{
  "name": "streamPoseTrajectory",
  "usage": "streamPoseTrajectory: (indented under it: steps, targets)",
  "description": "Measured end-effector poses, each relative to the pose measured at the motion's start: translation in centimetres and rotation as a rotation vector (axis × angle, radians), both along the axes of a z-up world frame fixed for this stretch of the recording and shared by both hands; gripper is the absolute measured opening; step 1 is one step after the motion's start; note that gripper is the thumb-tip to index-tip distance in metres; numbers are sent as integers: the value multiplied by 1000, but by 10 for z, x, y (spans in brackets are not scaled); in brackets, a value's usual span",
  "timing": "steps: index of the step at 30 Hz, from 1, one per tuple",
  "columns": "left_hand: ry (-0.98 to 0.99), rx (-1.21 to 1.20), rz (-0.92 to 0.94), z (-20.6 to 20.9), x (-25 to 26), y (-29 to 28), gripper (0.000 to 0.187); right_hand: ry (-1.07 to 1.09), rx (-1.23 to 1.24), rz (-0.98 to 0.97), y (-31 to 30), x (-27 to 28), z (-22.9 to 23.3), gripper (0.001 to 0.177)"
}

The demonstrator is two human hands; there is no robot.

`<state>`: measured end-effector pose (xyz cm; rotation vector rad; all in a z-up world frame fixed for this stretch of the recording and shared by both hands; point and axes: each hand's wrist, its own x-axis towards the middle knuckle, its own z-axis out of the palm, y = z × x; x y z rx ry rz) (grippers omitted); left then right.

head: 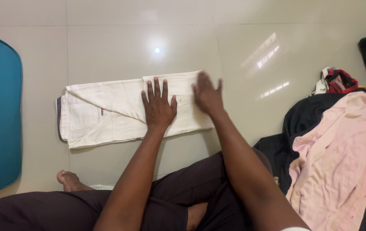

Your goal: The person folds a white button-up shirt on the floor and then places it into a blue bag.

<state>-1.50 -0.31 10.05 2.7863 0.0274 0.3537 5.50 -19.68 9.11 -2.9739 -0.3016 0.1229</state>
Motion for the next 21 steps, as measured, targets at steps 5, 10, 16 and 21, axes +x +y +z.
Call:
streamPoseTrajectory:
  steps: [5,10,16,21]
  targets:
    - [25,-13,1,1,0,0,69,139,-4,110,11,-19,5,66]
    - [47,-33,14,3,0,1,69,80,-87,-29,4,-9,18,66]
    - [73,-20,10,7,-1,1,70,203,27,10,23,-9,19,65]
    - [89,-37,19,6,2,0,71,122,33,123,25,-23,-4,67]
